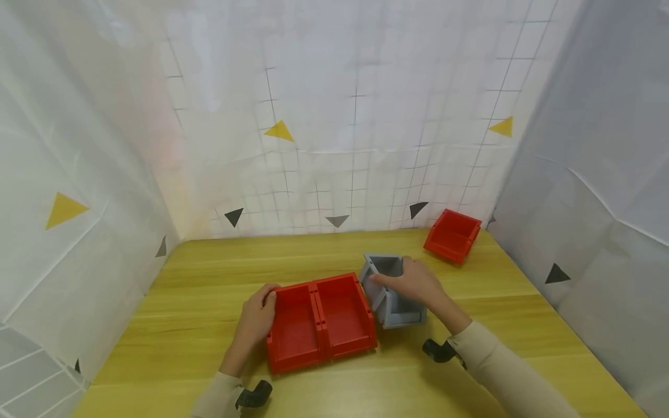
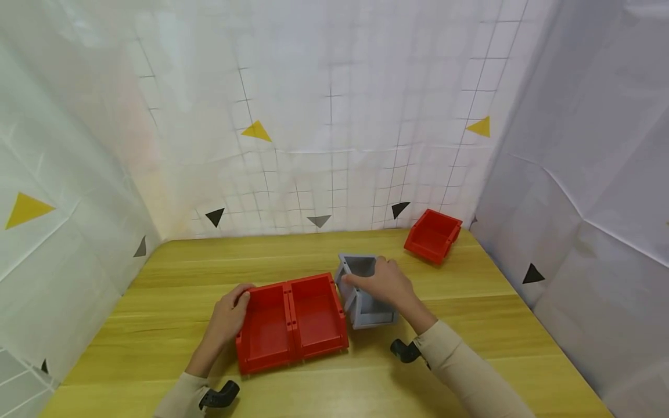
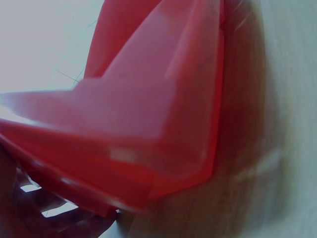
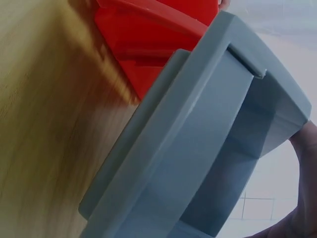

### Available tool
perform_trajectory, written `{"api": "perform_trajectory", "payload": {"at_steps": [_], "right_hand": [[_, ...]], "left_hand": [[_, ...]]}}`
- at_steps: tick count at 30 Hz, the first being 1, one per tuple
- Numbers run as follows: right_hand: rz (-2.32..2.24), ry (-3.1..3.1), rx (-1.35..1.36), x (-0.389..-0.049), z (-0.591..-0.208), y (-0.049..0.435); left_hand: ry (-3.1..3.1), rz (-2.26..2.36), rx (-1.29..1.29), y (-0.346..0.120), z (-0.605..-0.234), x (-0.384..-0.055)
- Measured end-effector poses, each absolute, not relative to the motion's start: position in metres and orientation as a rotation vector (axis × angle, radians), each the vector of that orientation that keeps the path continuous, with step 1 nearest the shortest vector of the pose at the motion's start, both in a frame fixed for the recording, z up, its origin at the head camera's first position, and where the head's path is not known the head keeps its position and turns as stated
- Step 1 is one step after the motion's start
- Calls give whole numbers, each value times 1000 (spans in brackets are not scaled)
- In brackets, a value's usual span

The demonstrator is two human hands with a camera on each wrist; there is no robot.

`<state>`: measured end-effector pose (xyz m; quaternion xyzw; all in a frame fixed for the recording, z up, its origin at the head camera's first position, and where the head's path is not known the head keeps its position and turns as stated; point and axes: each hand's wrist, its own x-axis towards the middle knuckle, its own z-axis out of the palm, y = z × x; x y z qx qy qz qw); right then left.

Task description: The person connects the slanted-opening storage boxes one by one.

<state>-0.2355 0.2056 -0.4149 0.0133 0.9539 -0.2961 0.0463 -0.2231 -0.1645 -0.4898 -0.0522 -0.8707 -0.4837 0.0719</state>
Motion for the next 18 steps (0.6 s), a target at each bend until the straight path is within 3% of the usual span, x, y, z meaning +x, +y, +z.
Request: {"api": "perform_trajectory", "payload": {"at_steps": [18], "right_hand": [[-861,2943,53,-231,-427,204]], "left_hand": [[-2641,-1475,-115,-162,-491,-224]]}}
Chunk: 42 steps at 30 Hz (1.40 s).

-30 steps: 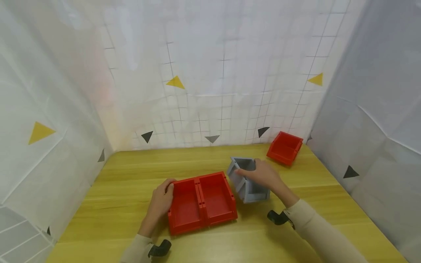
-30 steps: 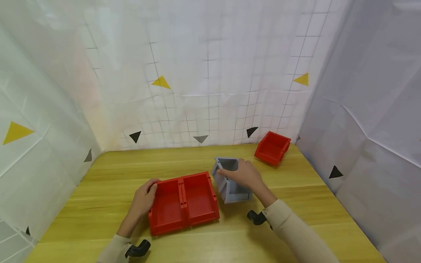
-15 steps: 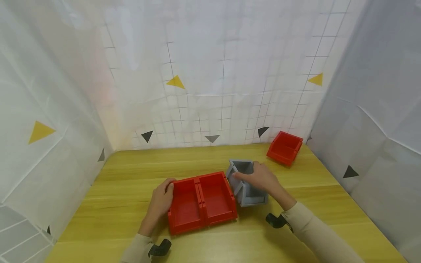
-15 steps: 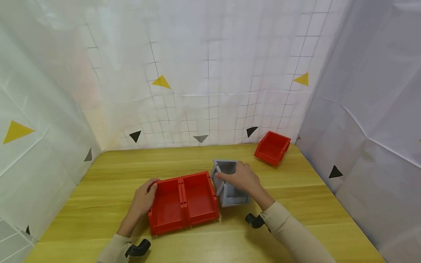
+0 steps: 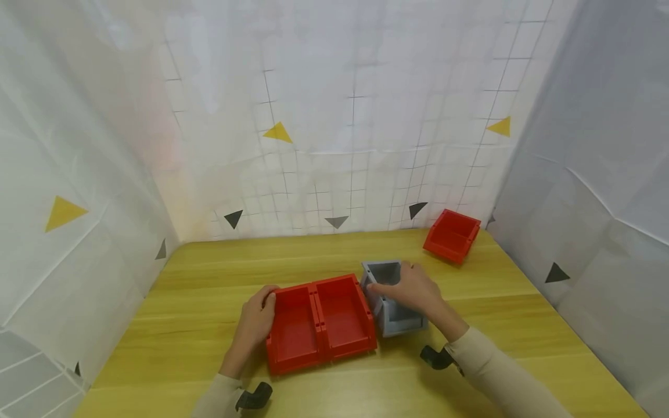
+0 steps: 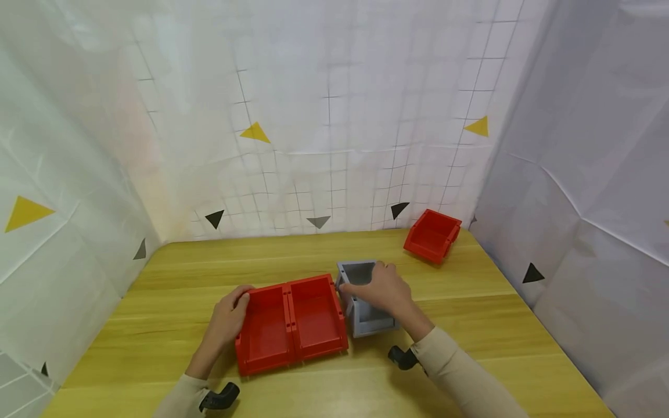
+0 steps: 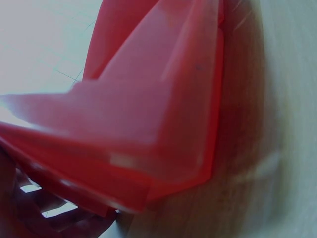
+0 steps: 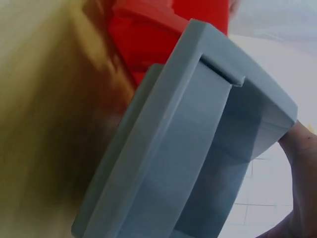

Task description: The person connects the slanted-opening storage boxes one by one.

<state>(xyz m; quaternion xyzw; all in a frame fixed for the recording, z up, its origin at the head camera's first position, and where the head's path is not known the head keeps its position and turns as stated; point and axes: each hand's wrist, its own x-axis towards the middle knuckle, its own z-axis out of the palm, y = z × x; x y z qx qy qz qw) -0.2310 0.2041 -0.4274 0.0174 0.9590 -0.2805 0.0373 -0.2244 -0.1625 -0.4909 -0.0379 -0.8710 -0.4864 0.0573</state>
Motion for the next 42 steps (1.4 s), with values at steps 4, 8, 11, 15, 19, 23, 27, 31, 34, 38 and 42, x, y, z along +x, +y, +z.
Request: {"api": "perform_trajectory", "payload": {"at_steps": [4,8,11,15,19,23,27,31,34,38,42], "right_hand": [[-876,2930,63,-230,-428,205],[-895,2927,65,-230,-419,204],[-887,2926,52,-230,-412,203],[-865,2925,52,-229,-409,201],[-843,2935,59,-229,-410,198],[-801,2967,71,-228,-412,195],[-728,3023,73,-227,-413,190],[-630,3084,67,-228,-408,183],[-551,3116,55,-229,-405,177],[-503,3135,44,-228,-404,172],[-496,3142,42,-226,-407,172]], "left_hand": [[-2641,-1460,-126,-161,-492,-224],[-2637,-1451,-115,-160,-493,-225],[-2634,-1457,-105,-161,-492,-225],[-2633,-1460,-115,-161,-492,-224],[-2633,-1463,-110,-162,-492,-223],[-2638,-1452,-107,-162,-492,-223],[-2638,-1436,-104,-161,-491,-223],[-2634,-1432,-106,-162,-491,-225],[-2631,-1437,-112,-163,-490,-226],[-2637,-1432,-110,-164,-491,-226],[-2644,-1435,-100,-164,-492,-226]]}}
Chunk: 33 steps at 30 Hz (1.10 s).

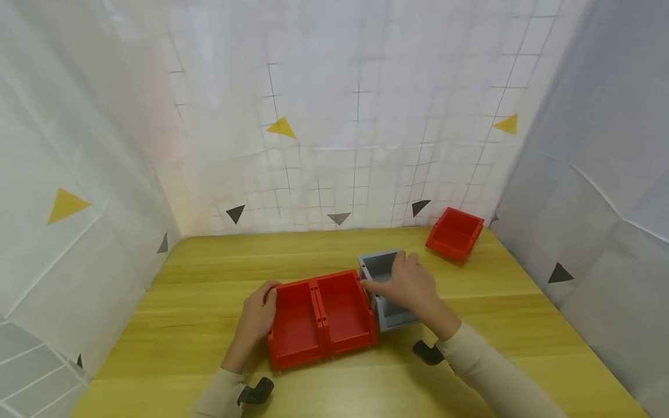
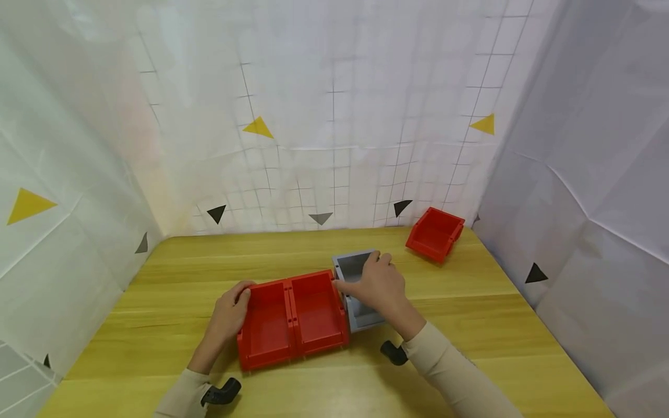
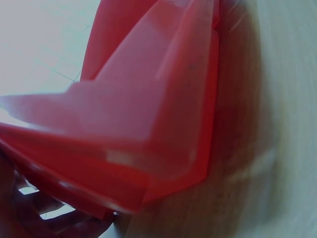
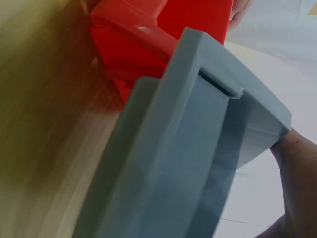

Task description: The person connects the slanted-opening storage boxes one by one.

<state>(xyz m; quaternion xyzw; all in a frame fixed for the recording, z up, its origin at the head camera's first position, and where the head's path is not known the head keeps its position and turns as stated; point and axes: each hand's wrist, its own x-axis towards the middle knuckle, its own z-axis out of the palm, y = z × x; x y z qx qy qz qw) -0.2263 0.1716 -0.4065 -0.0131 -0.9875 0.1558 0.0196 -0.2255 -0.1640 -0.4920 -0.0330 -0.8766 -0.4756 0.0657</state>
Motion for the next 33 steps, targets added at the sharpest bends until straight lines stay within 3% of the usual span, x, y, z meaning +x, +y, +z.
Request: {"api": "perform_trajectory", "payload": {"at_steps": [6,15,33], "right_hand": [[451,-3065,81,-227,-403,170],[512,-2956,573,-254,-410,136],[280,-3009,521,-276,-423,106]], "left_hand": [[-2642,-1448,-88,-163,-494,-223],[-2635,-1469,-84,-161,-498,-222],[-2627,-1461,-80,-161,-488,-222]]}}
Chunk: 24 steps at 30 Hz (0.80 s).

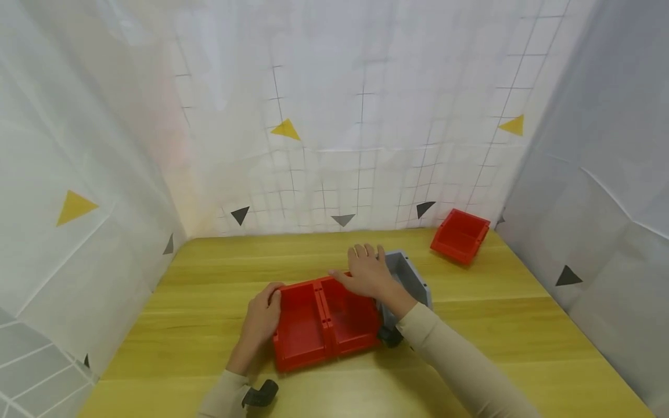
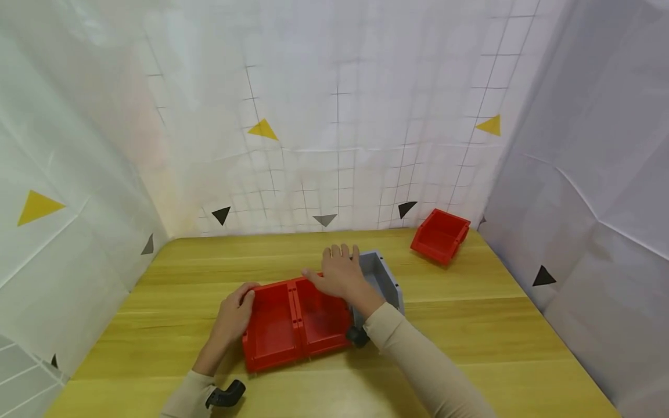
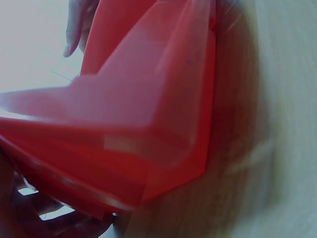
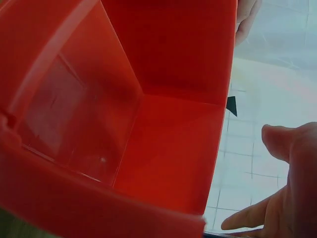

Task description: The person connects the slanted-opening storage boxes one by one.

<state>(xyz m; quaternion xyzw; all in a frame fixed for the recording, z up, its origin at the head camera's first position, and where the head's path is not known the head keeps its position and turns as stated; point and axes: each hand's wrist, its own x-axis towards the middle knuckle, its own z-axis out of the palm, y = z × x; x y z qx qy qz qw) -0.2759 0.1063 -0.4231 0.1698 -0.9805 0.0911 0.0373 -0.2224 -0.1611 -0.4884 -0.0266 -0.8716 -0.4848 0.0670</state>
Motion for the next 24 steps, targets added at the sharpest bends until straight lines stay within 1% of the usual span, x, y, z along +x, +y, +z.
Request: {"api": "perform_trajectory", "payload": {"at_steps": [24], "right_hand": [[243,-3008,501,-278,-429,104]], "left_hand": [[-2632,-1435,-81,-161,-486,-221]]}}
